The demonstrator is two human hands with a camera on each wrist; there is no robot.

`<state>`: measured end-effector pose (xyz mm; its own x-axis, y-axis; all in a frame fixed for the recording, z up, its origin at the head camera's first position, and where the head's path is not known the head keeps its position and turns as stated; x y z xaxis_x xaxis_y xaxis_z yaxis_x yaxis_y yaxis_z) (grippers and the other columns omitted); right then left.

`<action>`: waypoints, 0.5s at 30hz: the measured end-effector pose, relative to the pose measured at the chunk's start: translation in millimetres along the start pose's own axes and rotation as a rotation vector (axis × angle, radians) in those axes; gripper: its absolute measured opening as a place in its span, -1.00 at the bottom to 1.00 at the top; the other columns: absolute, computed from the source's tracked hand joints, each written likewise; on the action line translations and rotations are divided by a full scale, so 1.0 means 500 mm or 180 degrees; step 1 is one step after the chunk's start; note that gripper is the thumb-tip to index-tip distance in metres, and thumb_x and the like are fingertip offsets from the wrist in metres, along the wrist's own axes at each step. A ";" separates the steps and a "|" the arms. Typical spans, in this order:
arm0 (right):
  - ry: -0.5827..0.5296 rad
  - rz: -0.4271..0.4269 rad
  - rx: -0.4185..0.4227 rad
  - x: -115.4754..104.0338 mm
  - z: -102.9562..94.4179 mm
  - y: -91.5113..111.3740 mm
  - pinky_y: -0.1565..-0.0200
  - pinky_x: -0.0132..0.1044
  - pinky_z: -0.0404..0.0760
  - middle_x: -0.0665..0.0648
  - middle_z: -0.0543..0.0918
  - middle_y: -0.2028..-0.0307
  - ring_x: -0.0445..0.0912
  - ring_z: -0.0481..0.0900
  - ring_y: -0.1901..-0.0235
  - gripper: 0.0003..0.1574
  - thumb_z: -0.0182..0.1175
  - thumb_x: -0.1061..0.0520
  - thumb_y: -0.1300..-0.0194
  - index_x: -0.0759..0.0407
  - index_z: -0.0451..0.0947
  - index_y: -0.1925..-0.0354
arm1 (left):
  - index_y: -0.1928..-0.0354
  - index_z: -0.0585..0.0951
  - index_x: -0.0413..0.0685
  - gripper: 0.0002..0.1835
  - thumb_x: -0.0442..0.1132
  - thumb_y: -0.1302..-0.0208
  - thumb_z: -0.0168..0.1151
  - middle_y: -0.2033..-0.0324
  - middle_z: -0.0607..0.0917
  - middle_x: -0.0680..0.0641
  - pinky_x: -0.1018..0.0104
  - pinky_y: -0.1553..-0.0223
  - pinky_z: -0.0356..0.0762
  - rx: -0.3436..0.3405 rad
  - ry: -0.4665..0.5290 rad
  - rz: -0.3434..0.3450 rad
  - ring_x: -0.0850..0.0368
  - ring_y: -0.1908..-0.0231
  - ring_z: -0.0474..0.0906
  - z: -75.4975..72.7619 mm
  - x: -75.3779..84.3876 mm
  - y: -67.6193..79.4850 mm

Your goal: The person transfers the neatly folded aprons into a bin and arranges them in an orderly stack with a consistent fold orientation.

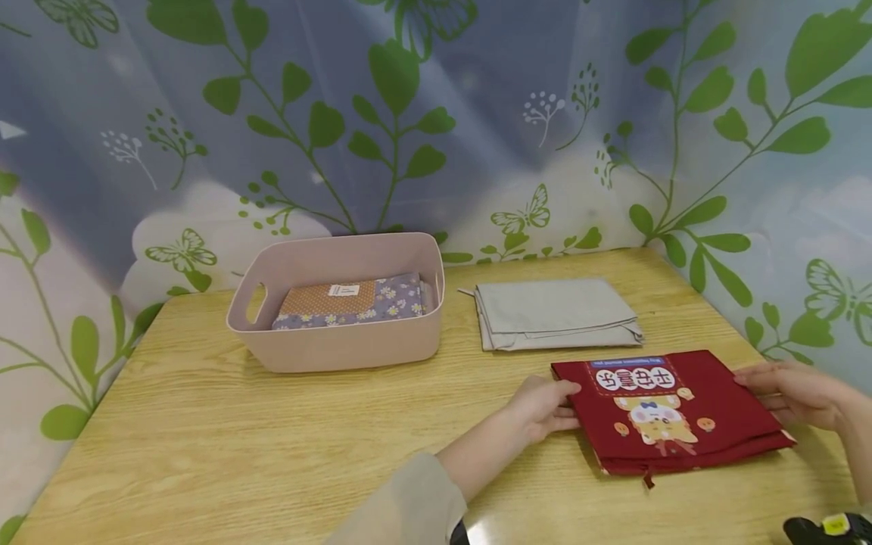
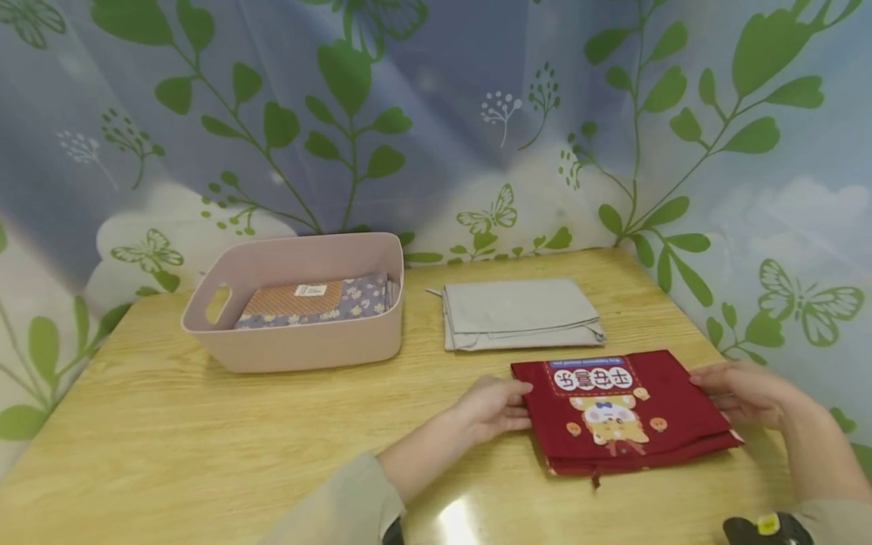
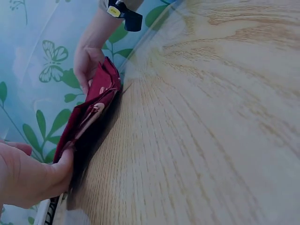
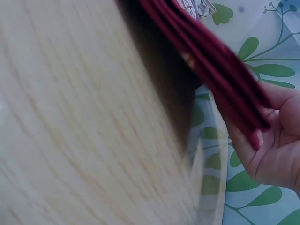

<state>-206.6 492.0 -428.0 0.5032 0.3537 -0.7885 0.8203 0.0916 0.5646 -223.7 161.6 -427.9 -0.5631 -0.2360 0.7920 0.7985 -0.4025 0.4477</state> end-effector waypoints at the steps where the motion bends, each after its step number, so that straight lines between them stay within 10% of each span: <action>1: -0.0040 -0.0005 -0.0036 0.002 0.001 0.000 0.13 -0.03 0.60 0.12 0.66 0.22 0.03 0.64 0.21 -0.51 -0.13 0.12 -0.45 0.54 0.34 -0.08 | 0.13 0.45 -0.46 -0.78 -0.43 -0.23 0.09 0.30 0.59 -0.33 -0.04 0.07 0.52 -0.0004 -0.0015 0.0010 -0.19 0.22 0.57 -0.001 0.001 0.001; 15: -0.0074 0.0089 -0.0090 0.020 -0.001 0.003 0.19 -0.11 0.61 -0.01 0.64 0.19 -0.03 0.64 0.21 -0.53 0.00 0.07 -0.39 0.37 0.37 -0.12 | 0.17 0.53 -0.47 -0.83 -0.53 -0.19 0.09 0.31 0.65 -0.35 -0.08 0.18 0.56 -0.0045 -0.0058 0.0012 -0.26 0.20 0.60 -0.010 -0.005 -0.003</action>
<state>-200.5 496.3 -434.6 0.5322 0.3347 -0.7776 0.7980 0.1084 0.5928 -224.6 158.1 -432.5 -0.5559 -0.2215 0.8012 0.7975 -0.4141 0.4389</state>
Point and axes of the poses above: each hand's wrist, its own y-axis away from the middle knuckle, its own z-axis out of the palm, x = y × z, the point moved 7 cm from there along -y, towards the middle knuckle
